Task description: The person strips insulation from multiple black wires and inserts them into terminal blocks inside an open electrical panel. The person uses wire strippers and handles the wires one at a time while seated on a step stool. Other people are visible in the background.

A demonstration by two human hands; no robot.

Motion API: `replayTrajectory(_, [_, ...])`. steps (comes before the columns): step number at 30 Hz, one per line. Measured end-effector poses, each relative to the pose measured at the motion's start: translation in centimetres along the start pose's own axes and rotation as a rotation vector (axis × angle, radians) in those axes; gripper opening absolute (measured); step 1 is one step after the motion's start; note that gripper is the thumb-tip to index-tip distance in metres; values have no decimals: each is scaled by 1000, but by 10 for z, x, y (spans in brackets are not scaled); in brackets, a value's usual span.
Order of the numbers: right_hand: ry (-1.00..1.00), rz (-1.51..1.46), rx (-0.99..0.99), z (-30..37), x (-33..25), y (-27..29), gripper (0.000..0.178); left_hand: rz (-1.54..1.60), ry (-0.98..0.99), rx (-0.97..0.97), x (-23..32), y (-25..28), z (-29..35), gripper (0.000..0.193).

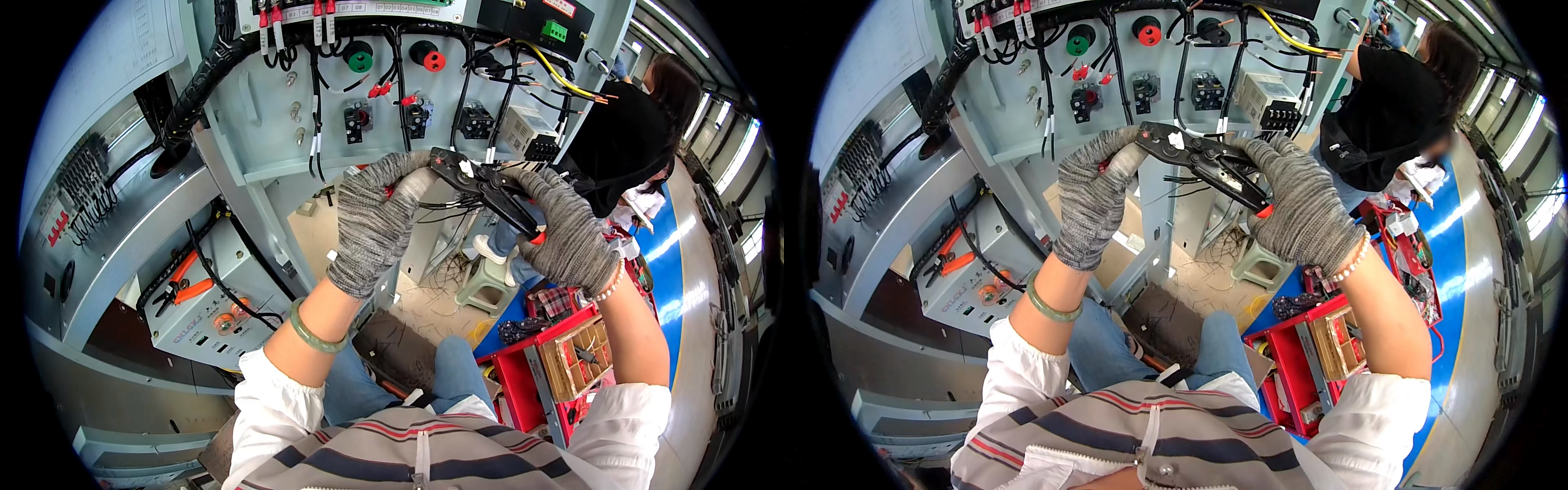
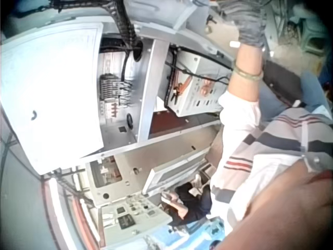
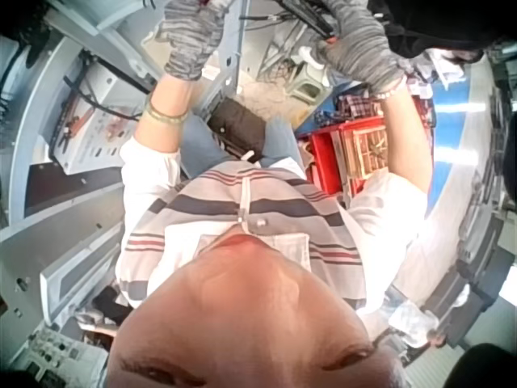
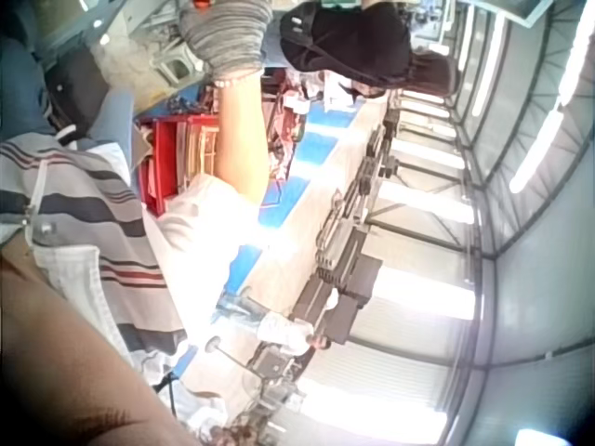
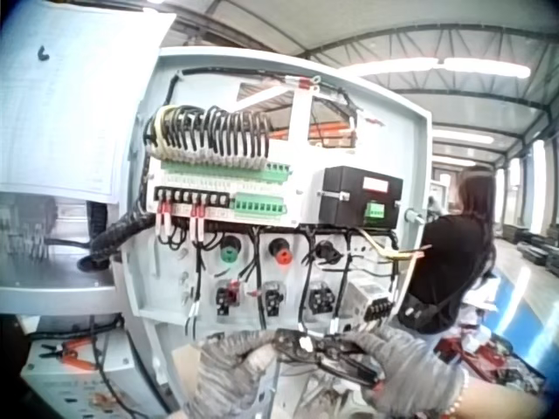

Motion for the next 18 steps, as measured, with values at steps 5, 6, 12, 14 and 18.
replayTrajectory(5, [86,30,106,-1,7,-1,67,-4,22,2,-3,0,-1,22])
replayTrajectory(6, [110,2,122,-1,6,-1,64,-14,10,2,-2,1,0,22])
replayTrajectory(12, [79,-3,70,-3,8,-4,53,-22,30,13,-5,2,1,22])
replayTrajectory(14, [26,-45,-26,-5,11,-11,52,-31,38,16,-6,1,0,22])
replayTrajectory(18, [20,-24,-30,-3,6,-8,54,-9,32,33,-3,3,0,22])
Point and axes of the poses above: each hand's wrist, its own z-axis away from the middle knuckle, its own y-axis out of the back of the hand, x = y × z, the point moved 9 cm from there along -z, towards the middle knuckle, and after that the axes turned 9 degrees about -z, right-handed, at the moved point
